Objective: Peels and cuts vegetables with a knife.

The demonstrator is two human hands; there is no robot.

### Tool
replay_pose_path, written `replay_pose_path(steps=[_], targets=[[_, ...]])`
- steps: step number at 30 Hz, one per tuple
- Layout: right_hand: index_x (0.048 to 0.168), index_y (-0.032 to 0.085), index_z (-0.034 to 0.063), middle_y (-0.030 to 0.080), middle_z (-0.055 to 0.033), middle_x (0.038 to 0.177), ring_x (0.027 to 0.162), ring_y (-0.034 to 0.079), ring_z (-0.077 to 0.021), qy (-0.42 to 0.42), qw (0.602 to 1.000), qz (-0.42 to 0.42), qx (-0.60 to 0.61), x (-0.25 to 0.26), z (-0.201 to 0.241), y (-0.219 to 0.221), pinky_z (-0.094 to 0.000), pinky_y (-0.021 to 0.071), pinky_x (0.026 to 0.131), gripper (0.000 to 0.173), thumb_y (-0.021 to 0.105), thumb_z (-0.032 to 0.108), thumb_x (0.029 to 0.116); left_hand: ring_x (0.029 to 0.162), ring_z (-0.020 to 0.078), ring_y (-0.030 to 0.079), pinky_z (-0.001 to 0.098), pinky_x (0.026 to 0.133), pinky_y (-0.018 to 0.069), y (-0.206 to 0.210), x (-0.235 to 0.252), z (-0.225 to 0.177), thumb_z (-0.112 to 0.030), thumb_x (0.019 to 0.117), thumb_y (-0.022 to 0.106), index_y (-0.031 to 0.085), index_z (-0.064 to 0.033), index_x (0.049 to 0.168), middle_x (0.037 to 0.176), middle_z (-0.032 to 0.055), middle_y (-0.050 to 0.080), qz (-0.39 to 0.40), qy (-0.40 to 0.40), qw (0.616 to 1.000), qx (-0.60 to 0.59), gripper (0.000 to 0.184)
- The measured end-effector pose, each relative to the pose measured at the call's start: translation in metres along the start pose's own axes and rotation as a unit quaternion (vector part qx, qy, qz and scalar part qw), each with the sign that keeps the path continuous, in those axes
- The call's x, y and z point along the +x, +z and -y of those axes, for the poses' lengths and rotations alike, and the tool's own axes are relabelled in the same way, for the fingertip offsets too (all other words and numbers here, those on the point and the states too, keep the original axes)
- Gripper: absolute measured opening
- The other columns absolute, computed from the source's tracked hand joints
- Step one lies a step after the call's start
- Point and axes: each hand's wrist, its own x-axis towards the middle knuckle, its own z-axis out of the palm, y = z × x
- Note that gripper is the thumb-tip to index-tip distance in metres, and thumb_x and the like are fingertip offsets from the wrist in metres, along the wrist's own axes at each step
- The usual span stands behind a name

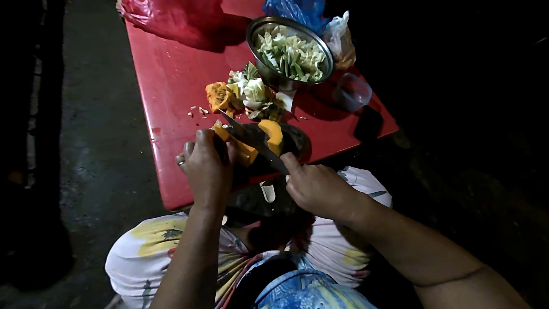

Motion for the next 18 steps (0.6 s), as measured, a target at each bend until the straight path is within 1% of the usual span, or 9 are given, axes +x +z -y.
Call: replay_pose_path(steps=[3,7,11,13,14,16,18], targets=[[0.138,0.045,0.0103,0.063,-0.0083,0.079,0.078,0.069,-0.0290,0.001,1.000,0.014,-0.005,0.003,0.000,-0.001,-0.0460,0.0557,0.066,0.032,0.041,0.023,0.1091,0.097,0.0500,0.063,0.0671,0.087,0.0467,0.000,0.004,0.003,-0.024,0.1042,0.057,0.055,0.0063,0.118,0.099,0.0279,0.064,0.020,-0.005,1.000,-0.005,0.034],[0.135,0.044,0.0115,0.063,-0.0083,0.080,0.080,0.070,-0.0294,0.014,0.998,0.049,-0.022,0.008,0.003,-0.002,-0.0457,0.0559,0.067,0.028,0.039,0.023,0.1096,0.095,0.0482,0.066,0.0679,0.085,0.0475,-0.001,0.009,0.005,-0.025,0.1014,0.060,0.054,0.0049,0.119,0.096,0.0264,0.066,0.044,-0.013,0.999,-0.005,0.035],[0.137,0.045,0.0099,0.064,-0.0098,0.081,0.083,0.071,-0.0313,0.015,0.998,0.047,-0.046,0.008,0.008,0.000,-0.0465,0.0570,0.068,0.031,0.041,0.021,0.1089,0.090,0.0459,0.066,0.0675,0.083,0.0457,-0.002,0.010,0.004,-0.027,0.0986,0.062,0.054,0.0027,0.119,0.091,0.0239,0.065,0.052,-0.017,0.998,0.008,0.037],[0.143,0.044,0.0083,0.066,-0.0111,0.082,0.084,0.071,-0.0326,0.011,0.997,0.047,-0.058,0.008,0.010,0.000,-0.0468,0.0572,0.069,0.036,0.041,0.019,0.1083,0.088,0.0480,0.066,0.0692,0.082,0.0453,-0.001,0.010,0.005,-0.027,0.0974,0.064,0.053,0.0042,0.120,0.090,0.0258,0.065,0.050,-0.004,0.999,0.015,0.040],[0.145,0.043,0.0082,0.066,-0.0119,0.084,0.086,0.071,-0.0333,0.014,0.996,0.064,-0.056,0.009,0.011,-0.003,-0.0474,0.0572,0.071,0.038,0.040,0.019,0.1086,0.088,0.0492,0.066,0.0697,0.082,0.0452,-0.001,0.010,0.006,-0.026,0.0965,0.066,0.053,0.0050,0.120,0.091,0.0270,0.065,0.051,0.003,0.999,0.016,0.041],[0.144,0.041,0.0084,0.066,-0.0131,0.087,0.090,0.071,-0.0342,0.018,0.993,0.107,-0.041,0.012,0.011,-0.012,-0.0489,0.0565,0.075,0.036,0.039,0.020,0.1097,0.088,0.0512,0.066,0.0703,0.081,0.0460,-0.001,0.009,0.007,-0.022,0.0962,0.068,0.051,0.0065,0.121,0.092,0.0293,0.065,0.059,0.012,0.998,0.014,0.042],[0.143,0.041,0.0084,0.066,-0.0141,0.089,0.090,0.070,-0.0348,0.015,0.991,0.127,-0.027,0.015,0.008,-0.019,-0.0504,0.0562,0.075,0.035,0.040,0.021,0.1103,0.087,0.0505,0.067,0.0692,0.078,0.0479,-0.002,0.009,0.007,-0.023,0.0971,0.067,0.052,0.0063,0.122,0.092,0.0293,0.065,0.060,0.012,0.998,0.011,0.041]])
